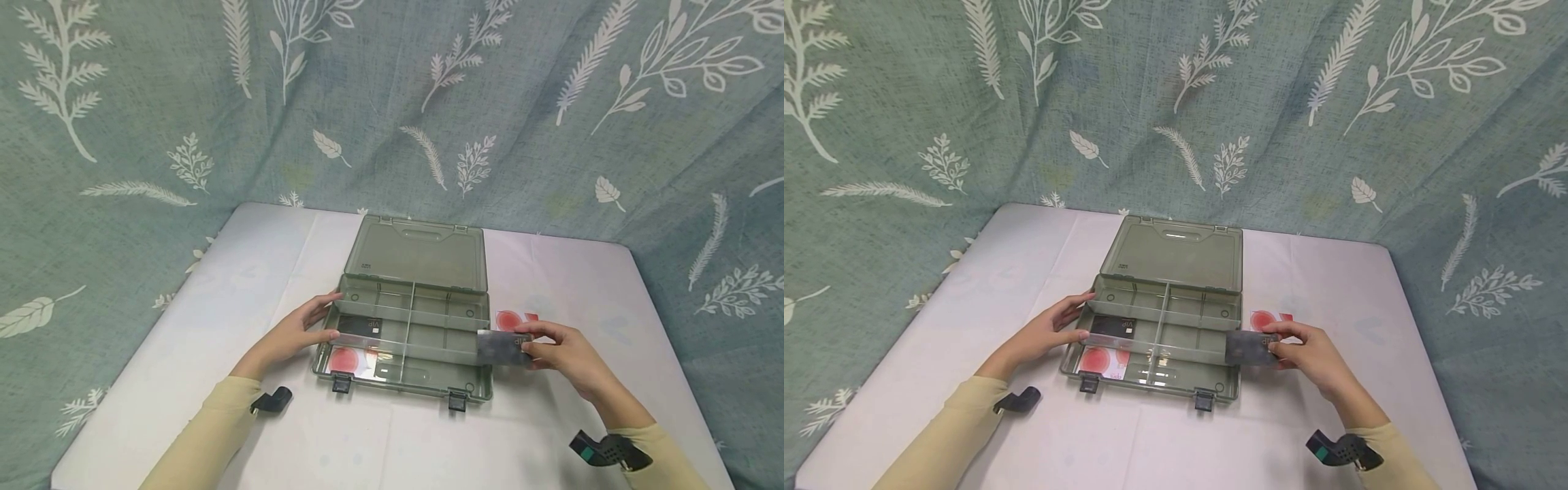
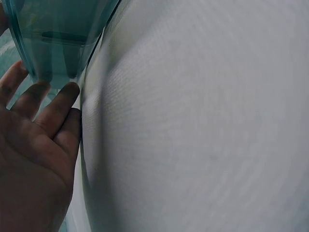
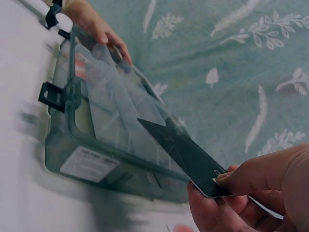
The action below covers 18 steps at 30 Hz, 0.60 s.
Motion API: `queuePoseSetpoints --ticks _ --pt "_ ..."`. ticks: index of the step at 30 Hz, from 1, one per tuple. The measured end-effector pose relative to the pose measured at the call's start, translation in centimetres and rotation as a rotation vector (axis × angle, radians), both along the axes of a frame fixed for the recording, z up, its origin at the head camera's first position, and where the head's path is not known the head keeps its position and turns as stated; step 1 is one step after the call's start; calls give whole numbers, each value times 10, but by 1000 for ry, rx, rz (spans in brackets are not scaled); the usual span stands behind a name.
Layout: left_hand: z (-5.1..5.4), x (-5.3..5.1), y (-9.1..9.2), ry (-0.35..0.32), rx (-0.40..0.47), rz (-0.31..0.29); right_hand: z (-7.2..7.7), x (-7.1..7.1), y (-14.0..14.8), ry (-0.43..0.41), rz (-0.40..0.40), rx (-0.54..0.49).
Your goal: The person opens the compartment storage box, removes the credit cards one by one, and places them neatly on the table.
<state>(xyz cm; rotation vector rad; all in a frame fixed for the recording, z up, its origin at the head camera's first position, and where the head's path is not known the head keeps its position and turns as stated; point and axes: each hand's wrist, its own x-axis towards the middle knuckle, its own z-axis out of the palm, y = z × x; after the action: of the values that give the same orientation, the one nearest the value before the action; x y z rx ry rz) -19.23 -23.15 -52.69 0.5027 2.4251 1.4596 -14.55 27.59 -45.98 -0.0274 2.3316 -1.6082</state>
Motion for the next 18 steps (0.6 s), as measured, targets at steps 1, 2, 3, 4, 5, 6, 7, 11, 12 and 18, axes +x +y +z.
queuePoseSetpoints --ticks 1,2,3,4,5,6,7,11,12,18 --pt "0 0 0 0 -1 1 -1 0 2 0 -7 11" --pt "0 0 0 1 -1 1 -2 0 4 1 -8 18" --pt "0 0 0 2 -2 2 -3 -1 6 -1 -15 25" --pt "-1 0 0 2 -4 3 -3 -1 8 -3 -21 30" --pt "-1 0 0 2 -6 3 -5 -1 10 -5 -28 37" --pt "-1 0 0 2 -6 3 -5 -1 12 -6 -29 40" --pt "-1 0 0 1 -6 4 -7 -1 14 -9 -34 44" --pt "-1 0 0 1 -7 3 -11 -2 22 -16 -44 62" --pt "-1 0 0 1 -7 4 -12 -2 24 -18 -43 65" --pt "0 0 0 0 -9 7 -18 -2 35 -33 -55 36"
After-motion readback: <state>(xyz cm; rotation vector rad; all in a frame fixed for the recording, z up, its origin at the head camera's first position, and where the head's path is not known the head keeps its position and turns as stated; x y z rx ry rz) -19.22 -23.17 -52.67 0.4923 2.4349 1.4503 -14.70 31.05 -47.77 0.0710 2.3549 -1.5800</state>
